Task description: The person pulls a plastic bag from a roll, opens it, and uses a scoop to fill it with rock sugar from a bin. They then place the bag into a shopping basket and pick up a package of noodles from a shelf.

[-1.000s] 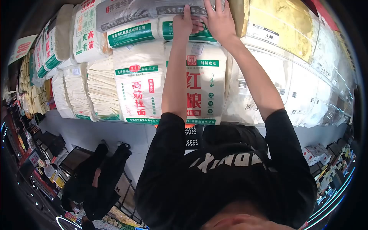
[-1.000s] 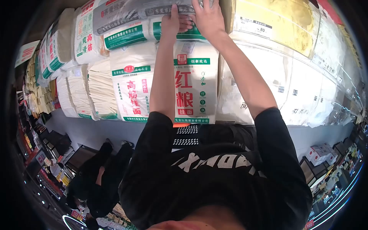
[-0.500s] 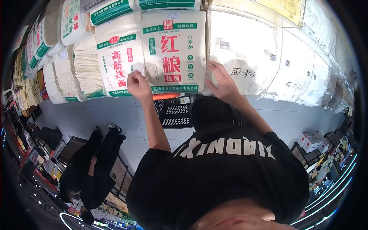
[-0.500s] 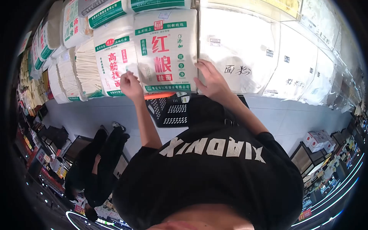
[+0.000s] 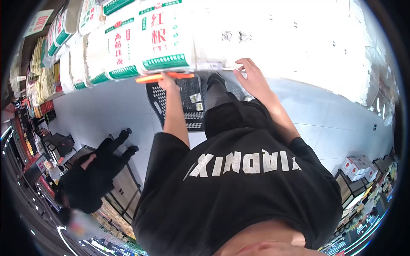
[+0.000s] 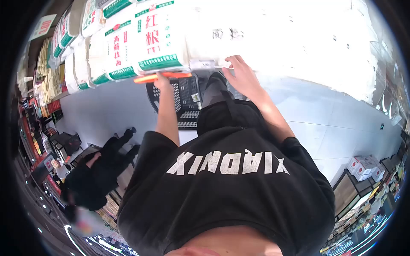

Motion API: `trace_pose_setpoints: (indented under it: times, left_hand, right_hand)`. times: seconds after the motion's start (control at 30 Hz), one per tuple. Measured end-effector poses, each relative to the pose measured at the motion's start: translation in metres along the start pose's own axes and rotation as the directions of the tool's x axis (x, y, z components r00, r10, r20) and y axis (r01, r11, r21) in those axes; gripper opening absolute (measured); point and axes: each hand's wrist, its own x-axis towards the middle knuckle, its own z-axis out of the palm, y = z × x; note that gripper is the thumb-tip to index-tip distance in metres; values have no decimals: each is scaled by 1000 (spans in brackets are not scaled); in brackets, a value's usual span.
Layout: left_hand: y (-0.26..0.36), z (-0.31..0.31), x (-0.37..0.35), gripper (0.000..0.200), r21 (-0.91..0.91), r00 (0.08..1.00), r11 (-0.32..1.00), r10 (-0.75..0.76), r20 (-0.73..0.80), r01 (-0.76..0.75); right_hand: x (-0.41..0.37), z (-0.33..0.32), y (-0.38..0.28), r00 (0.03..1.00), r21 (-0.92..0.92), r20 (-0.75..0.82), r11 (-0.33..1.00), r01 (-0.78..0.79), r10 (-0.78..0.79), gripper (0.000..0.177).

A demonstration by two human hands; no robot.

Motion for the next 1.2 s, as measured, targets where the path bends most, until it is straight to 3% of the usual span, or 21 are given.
trace_pose_setpoints:
  times: [0.03,0.1,0.13,0.23,0.3,0.37,0.4,0.43,0.47,0.5,0.53,0.57,0.63,0.7,0.73,0.83,0.87,0.97,1.1,1.2]
  left_hand:
    - [20,-2,-34,28,6,999,999,-46,29,46]
    - [10,-14,-58,20,53,995,998,-21,95,16]
    - [0,-16,-74,17,-26,992,999,-21,123,25]
    - [-33,-22,-146,14,51,987,998,-42,156,34]
    - [-54,-36,-211,13,119,955,993,-13,296,-23]
    - [-103,-62,-240,21,397,913,865,151,378,-307]
    - [-107,-72,-267,25,430,897,819,213,387,-380]
    - [-105,-85,-285,29,453,842,751,249,479,-480]
    - [-130,-103,-276,34,564,803,602,241,546,-564]
    - [-118,-113,-301,39,568,790,607,173,588,-556]
    - [-103,-124,-321,37,585,772,657,-7,636,-476]
    - [-99,-133,-335,32,567,728,662,-47,683,-489]
    - [-117,-150,-346,33,506,609,540,15,793,-672]
    - [-109,-162,-370,38,605,603,565,-222,766,-561]
    - [-126,-176,-369,41,595,607,551,-190,772,-585]
    - [-146,-227,-378,41,506,461,427,-211,862,-750]
    - [-147,-242,-378,40,490,390,444,-302,870,-750]
    - [-158,-290,-361,38,320,161,450,-357,920,-834]
    - [-140,-340,-335,35,213,-26,405,-510,860,-889]
    - [-131,-364,-297,31,105,-71,275,-563,823,-956]
  right_hand:
    - [-18,-4,7,1000,3,23,1000,-5,5,32]
    - [-54,-11,23,998,19,68,1000,-17,16,32]
    - [-70,-12,35,996,15,89,1000,-8,7,32]
    - [-130,-15,66,990,26,135,998,-55,51,32]
    - [-163,-19,74,976,56,192,992,-115,102,33]
    - [-192,-15,80,972,62,210,991,-116,101,33]
    - [-200,-8,82,974,75,208,991,-111,93,34]
    - [-206,-1,83,977,28,205,998,-59,52,35]
    - [-213,7,84,979,-19,202,1000,-15,19,37]
    - [-220,14,82,979,-68,203,997,21,-7,39]
    - [-221,17,70,968,-114,252,993,17,13,46]
    - [-223,27,67,970,-149,224,980,133,-97,48]
    - [-227,54,66,932,-234,183,906,352,-314,54]
    - [-233,75,66,852,-355,276,777,521,-445,53]
    - [-235,83,69,800,-408,331,689,599,-500,52]
    - [-253,111,78,700,-454,564,544,706,-438,40]
    - [-264,111,77,653,-413,614,525,744,-443,20]
    - [-308,129,64,612,-411,791,726,552,-18,13]
    - [-372,168,70,513,-262,858,870,418,12,17]
    - [-414,223,70,606,-125,795,980,155,6,19]
